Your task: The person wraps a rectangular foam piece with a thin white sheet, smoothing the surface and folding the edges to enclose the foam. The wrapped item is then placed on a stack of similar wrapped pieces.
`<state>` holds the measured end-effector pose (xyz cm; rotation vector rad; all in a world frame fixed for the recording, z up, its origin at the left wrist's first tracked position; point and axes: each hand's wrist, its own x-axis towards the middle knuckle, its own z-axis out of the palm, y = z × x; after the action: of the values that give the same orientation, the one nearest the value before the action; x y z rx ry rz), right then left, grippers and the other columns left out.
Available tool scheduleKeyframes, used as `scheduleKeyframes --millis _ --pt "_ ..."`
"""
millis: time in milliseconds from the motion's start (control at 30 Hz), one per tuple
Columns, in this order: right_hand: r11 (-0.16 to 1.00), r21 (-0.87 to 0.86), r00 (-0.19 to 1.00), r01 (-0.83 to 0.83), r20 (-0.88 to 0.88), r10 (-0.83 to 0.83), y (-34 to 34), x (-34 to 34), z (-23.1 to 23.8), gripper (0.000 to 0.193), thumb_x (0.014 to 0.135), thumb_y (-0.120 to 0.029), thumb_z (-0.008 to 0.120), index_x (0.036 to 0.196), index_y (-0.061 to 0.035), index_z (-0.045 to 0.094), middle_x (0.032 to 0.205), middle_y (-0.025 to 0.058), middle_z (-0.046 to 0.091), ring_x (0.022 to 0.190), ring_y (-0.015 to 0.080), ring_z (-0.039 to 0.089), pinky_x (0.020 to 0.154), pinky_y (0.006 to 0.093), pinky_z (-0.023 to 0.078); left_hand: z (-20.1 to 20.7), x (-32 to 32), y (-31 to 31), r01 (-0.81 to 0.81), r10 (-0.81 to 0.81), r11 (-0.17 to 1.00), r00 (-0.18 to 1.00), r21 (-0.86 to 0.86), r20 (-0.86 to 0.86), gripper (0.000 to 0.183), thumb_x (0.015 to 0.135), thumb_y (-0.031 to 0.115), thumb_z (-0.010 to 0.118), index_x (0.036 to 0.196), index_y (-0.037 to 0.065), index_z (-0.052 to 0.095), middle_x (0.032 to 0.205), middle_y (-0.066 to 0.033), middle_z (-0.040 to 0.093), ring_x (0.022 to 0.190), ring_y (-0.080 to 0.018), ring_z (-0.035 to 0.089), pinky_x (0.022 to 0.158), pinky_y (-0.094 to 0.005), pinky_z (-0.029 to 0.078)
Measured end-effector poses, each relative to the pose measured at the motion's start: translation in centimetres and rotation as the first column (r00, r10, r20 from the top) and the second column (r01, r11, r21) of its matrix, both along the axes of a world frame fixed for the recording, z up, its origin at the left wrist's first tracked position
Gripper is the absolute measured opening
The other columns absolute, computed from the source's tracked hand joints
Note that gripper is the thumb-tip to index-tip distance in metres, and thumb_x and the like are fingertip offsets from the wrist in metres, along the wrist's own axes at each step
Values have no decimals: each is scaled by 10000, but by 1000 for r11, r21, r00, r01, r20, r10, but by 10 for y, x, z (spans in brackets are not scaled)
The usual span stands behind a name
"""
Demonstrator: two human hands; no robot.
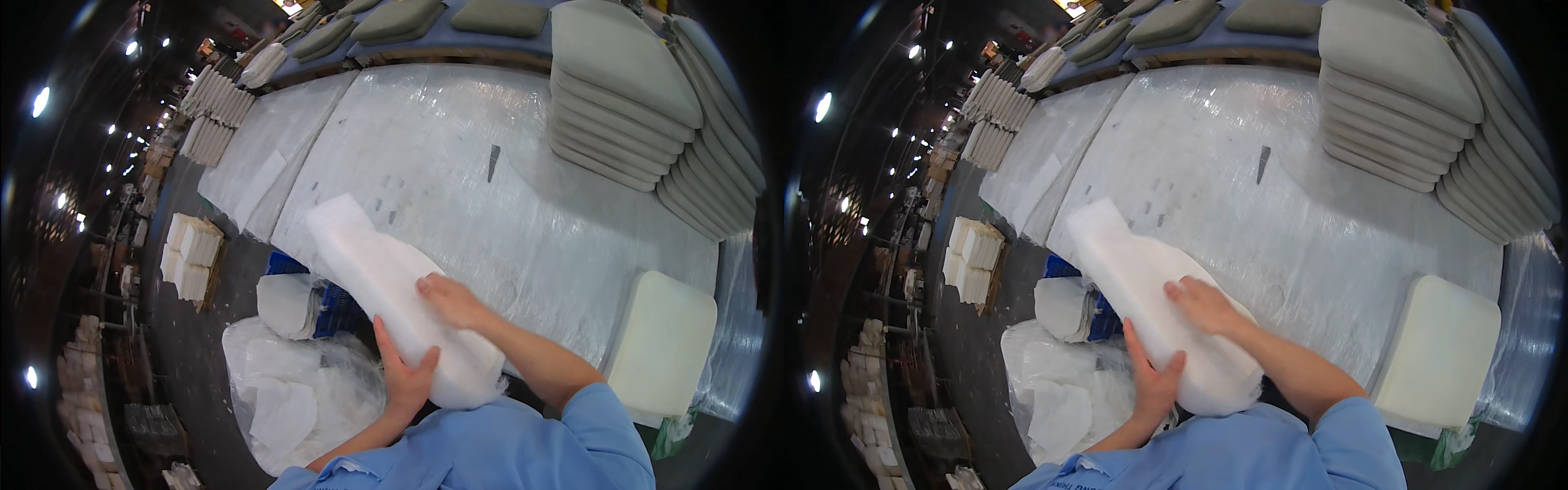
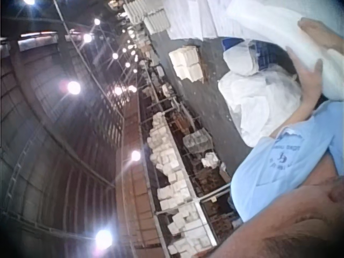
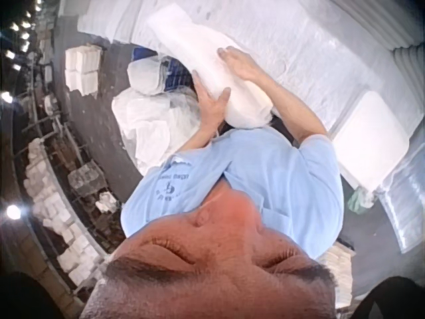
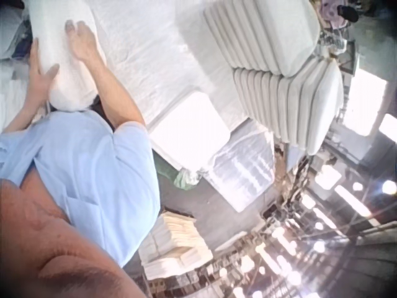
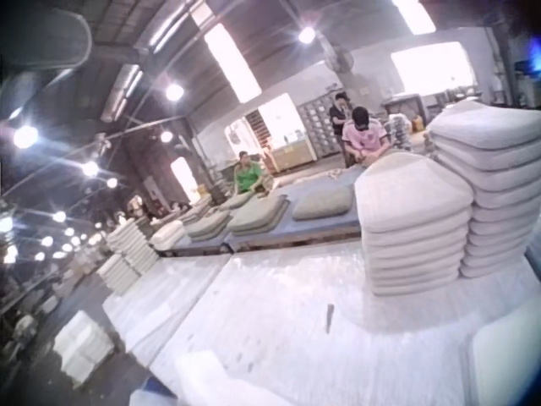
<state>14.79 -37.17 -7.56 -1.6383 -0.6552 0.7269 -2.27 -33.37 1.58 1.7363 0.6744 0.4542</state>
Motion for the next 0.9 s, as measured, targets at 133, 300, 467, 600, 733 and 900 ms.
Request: scheduleKeyframes --millis 133,300,467,600,733,900 --pt "991 -124 996 -52 62 60 1 -29 53 367 1033 -372 582 939 -23 646 846 210 698 752 373 657 706 448 506 -8 17 42 -101 99 992 995 80 31 876 949 69 654 1623 13 97 1589 -262 244 1450 -342 334 1203 -449 293" --pt "999 -39 993 6 118 -1 12 -32 21 345 1024 -325 615 884 -12 649 823 244 676 746 437 631 672 464 492 -13 19 46 -110 126 964 991 241 -52 869 930 95 665 1621 12 146 1562 -300 242 1442 -408 322 1210 -484 264" --pt "949 -296 965 107 262 -27 8 -6 -64 394 1035 -412 550 950 -57 697 922 196 732 884 416 694 788 513 518 -6 27 41 -55 118 927 982 372 -147 916 907 85 655 1637 28 103 1561 -324 226 1430 -439 328 1206 -490 273" --pt "909 -377 983 175 11 -185 -10 -8 -100 340 1031 -342 585 1029 -28 715 1038 205 731 957 375 689 855 447 520 -5 20 43 -87 132 926 986 366 -99 891 904 78 645 1639 42 142 1569 -323 216 1412 -443 360 1191 -490 306" --pt "971 -11 968 239 -76 -239 24 4 -41 406 1034 -418 536 1131 -66 714 1050 191 732 989 350 698 889 436 518 -1 21 41 -81 115 957 987 279 -109 843 915 63 628 1636 52 193 1572 -317 204 1419 -441 360 1187 -488 321" --pt "971 -229 994 -73 -98 52 73 -2 50 533 1039 -511 471 981 -35 705 1021 200 731 982 377 697 884 459 525 -5 21 43 -80 113 960 988 270 -109 842 923 33 614 1652 103 198 1546 -259 256 1418 -362 374 1190 -428 333"
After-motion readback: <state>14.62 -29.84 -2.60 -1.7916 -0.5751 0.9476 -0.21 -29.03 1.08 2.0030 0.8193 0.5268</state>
